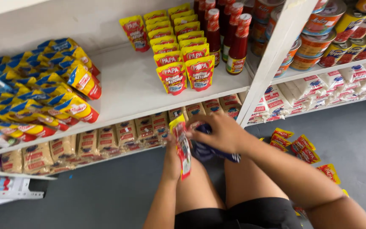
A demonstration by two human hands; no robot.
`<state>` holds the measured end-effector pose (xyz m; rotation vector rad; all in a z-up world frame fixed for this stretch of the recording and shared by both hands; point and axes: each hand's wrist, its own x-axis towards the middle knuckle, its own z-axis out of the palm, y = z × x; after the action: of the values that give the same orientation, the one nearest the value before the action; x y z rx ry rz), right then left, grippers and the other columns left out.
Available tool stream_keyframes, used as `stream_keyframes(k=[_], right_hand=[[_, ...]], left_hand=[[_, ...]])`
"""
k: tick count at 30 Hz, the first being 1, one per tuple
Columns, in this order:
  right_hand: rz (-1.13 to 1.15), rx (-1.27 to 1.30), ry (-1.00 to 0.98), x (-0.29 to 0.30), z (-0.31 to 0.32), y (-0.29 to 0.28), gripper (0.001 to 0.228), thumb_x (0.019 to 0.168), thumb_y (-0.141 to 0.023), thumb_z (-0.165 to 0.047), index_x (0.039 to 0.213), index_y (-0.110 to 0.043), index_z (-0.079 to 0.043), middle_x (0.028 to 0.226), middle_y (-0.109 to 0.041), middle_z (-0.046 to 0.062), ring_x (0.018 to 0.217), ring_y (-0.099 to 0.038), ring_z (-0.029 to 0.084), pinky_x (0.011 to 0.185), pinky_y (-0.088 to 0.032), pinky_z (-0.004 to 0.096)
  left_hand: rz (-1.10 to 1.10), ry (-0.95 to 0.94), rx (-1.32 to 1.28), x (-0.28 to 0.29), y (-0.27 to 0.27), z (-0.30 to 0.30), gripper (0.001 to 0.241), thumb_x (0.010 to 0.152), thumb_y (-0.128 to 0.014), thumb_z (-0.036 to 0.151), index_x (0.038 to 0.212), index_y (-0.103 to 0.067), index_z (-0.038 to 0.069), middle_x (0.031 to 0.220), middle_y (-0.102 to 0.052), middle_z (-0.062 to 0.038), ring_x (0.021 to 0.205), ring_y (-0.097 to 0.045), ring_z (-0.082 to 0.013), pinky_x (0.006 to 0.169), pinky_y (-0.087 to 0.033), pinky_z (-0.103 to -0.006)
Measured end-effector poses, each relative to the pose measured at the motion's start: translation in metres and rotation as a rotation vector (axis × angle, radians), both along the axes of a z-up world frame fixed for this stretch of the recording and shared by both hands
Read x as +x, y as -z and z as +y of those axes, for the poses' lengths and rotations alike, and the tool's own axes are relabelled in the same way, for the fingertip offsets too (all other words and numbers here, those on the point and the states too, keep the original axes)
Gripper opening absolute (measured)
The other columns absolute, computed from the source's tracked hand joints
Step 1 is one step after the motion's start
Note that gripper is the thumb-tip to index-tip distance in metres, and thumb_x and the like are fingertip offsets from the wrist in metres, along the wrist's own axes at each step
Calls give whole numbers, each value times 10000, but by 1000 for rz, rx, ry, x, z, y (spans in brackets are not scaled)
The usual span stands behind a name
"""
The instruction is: Wiping down ketchup pouches with a cloth and restocking them on a store shelf.
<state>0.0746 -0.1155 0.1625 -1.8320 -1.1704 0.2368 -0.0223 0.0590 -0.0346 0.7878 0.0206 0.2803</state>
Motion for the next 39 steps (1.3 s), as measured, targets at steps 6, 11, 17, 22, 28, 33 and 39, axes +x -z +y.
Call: stream_keyframes(k=[6,11,17,22,28,33,39], right_hand=[[-184,-457,101,12,49,-53,454,874,-702,-537,984,-791,-105,828,-739,191,782,-719,370,760,-561,463],[-336,-251,-42,27,61,-60,316,788,-734,-350,970,-782,-97,791,-733,177,748,-715,362,692,-562,460],[-474,-157,-18,31,59,-83,273,815,-768,-311,998,-784,-110,789,-728,175,734,-705,362,695,-558,452],[-486,-208,-51,25,59,-82,268,812,-764,-306,1002,-784,-118,784,-729,165,709,-703,359,666,-558,447],[-587,-188,-146,33,73,-84,223,803,-768,-318,923,-771,-130,763,-716,156,710,-685,377,618,-540,466],[-711,-270,-117,52,101,-93,252,774,-766,-367,896,-756,-147,718,-705,142,699,-688,371,596,-528,496],[-797,-396,-129,83,148,-109,246,788,-735,-401,904,-773,-188,750,-719,140,762,-702,366,655,-541,500]], left_hand=[[-90,-539,1322,-12,-141,-1,683,1110,-539,488,1635,-432,65,1584,-504,-137,1455,-495,-316,1162,-457,-420],[-9,-394,1015,-22,-134,29,847,959,-670,468,1626,-299,101,1390,-552,-113,1122,-624,-233,893,-547,-338],[259,-211,218,-28,-81,56,526,969,-658,382,1344,-558,27,1139,-641,-133,993,-684,-234,865,-609,-382],[215,-70,-167,-15,-35,49,409,1011,-669,253,1290,-587,-34,1150,-667,-141,1063,-708,-269,1031,-599,-427],[216,39,-431,-7,-26,56,377,942,-672,241,1269,-617,61,1242,-691,-102,1151,-691,-245,1022,-566,-419],[101,1,-260,1,-21,88,289,1007,-595,252,1274,-563,145,1291,-673,-98,1195,-657,-285,1019,-568,-478],[35,-32,-150,19,-46,128,289,1055,-512,211,1320,-546,103,1321,-658,-158,1204,-651,-322,984,-587,-561]])
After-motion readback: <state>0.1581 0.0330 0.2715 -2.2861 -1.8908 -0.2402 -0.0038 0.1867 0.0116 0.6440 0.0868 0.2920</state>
